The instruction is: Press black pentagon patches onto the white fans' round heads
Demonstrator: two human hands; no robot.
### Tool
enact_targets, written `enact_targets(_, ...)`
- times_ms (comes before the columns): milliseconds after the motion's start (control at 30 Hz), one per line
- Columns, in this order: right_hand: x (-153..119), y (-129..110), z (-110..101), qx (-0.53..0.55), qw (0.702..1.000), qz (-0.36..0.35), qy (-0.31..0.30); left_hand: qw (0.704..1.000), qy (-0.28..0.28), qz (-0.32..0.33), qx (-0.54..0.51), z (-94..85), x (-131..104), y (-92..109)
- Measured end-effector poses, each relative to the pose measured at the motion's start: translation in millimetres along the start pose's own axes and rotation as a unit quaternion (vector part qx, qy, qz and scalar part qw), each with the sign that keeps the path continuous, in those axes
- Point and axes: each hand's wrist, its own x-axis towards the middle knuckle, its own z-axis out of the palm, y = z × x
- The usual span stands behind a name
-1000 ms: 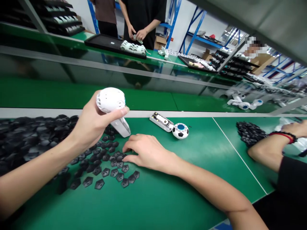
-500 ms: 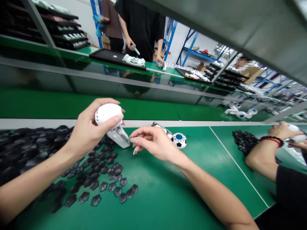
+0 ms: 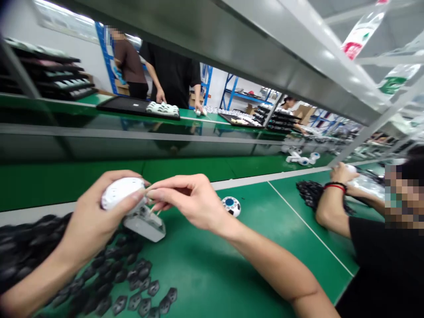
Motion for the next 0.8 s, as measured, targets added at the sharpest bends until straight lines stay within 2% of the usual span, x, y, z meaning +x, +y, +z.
enact_targets(167,4,9,6,0.012,0.999,0.006,0.040,0.999,-0.012,-0.014,-0.043,1.0,-5,1)
enact_targets(300,6,15,11,0.026,0.998,0.037,0.037,0.998,-0.025,-0.026,-0.059,1.7,-9,1)
enact_targets(533,4,20,18,-0.041,0.998,0.018,0.050,0.998,-0.023,-0.011,-0.057,4.6,-13,6)
enact_targets(633,1,22,20,-0.023,0.998,0.027,0.045,0.998,-0.031,-0.006,-0.057,5.1,-12,8)
enact_targets(800,-3,20,17,-0.014,0.999,0.035,0.017,0.997,-0.028,-0.034,-0.067,6.1,-11,11)
